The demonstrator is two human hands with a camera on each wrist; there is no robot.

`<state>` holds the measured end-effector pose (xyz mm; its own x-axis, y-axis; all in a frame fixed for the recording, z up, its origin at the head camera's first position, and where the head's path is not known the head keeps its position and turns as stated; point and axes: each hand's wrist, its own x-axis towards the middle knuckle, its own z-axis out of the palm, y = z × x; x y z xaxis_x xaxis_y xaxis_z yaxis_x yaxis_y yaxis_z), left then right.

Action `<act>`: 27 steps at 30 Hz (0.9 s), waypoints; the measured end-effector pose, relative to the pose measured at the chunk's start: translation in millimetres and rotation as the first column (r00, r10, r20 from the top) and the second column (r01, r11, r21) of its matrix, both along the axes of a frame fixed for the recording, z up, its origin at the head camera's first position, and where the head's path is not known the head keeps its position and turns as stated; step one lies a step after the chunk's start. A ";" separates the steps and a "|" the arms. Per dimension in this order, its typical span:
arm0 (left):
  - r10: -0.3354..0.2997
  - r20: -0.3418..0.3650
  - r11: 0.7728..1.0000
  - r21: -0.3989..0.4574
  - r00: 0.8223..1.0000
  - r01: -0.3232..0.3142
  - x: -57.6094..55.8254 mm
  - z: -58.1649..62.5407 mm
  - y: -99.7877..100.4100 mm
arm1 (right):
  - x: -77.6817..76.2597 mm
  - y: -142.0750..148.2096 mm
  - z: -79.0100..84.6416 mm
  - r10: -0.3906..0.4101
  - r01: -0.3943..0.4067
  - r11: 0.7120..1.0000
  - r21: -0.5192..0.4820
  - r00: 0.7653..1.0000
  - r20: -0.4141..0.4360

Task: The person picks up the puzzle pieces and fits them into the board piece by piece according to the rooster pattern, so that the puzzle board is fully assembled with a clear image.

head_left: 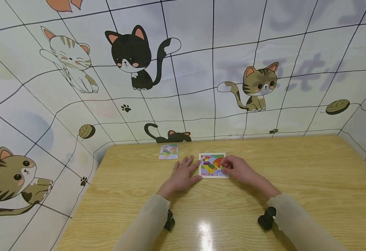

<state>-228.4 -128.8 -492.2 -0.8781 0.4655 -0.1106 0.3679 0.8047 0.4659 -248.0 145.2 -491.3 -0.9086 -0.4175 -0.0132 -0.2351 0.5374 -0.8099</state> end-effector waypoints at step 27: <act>0.008 0.007 1.000 0.001 1.000 -0.008 1.9 3.1 0.6 | -2.4 0.5 1.6 0.042 -0.034 0.996 0.085 0.995 -0.093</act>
<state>-226.5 -128.1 -489.1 -0.8812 0.4584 -0.1161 0.3580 0.8070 0.4696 -250.4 145.6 -489.7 -0.8908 -0.4531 0.0354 -0.3300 0.5913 -0.7358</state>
